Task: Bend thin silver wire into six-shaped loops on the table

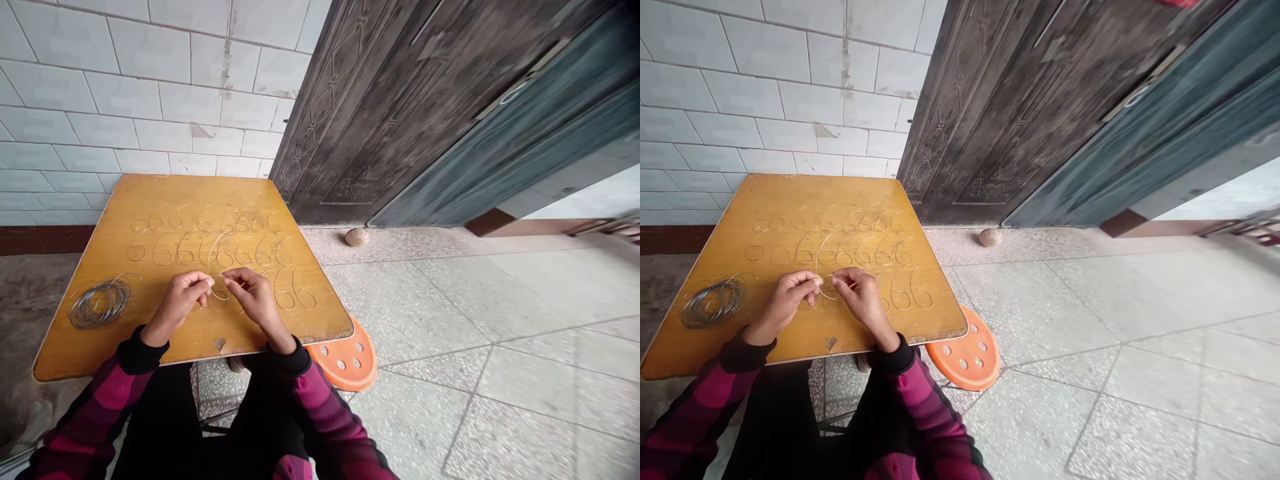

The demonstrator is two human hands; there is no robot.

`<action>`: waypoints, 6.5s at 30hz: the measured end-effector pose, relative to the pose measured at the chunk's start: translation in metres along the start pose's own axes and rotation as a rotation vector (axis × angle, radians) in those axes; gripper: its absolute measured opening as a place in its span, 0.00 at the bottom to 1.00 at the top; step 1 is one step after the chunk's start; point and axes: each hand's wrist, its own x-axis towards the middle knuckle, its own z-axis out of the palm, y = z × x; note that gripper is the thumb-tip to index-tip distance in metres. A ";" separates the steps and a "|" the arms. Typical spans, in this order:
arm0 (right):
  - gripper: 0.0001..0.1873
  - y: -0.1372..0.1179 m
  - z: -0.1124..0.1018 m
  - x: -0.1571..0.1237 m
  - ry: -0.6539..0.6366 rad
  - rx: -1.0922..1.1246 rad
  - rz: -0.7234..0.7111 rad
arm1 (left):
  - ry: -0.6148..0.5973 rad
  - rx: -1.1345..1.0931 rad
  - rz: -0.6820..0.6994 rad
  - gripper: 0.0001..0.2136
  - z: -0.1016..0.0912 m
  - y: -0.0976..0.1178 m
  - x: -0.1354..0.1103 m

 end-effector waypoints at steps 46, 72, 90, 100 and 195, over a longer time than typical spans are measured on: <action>0.18 0.014 0.017 -0.003 -0.418 1.226 0.615 | -0.324 -0.766 -0.166 0.13 -0.002 0.004 -0.002; 0.17 -0.008 0.003 0.017 -0.608 0.909 0.531 | -0.488 -0.719 -0.160 0.16 -0.006 -0.001 -0.002; 0.19 -0.013 -0.020 0.038 -0.954 0.662 0.621 | -0.551 -0.675 -0.311 0.16 -0.007 0.001 -0.002; 0.19 -0.015 -0.018 0.041 -0.876 0.597 0.616 | -0.446 -0.716 -0.293 0.12 -0.006 0.001 -0.003; 0.14 0.049 -0.053 -0.069 0.051 0.057 0.179 | 0.267 1.030 0.030 0.07 -0.133 0.004 -0.091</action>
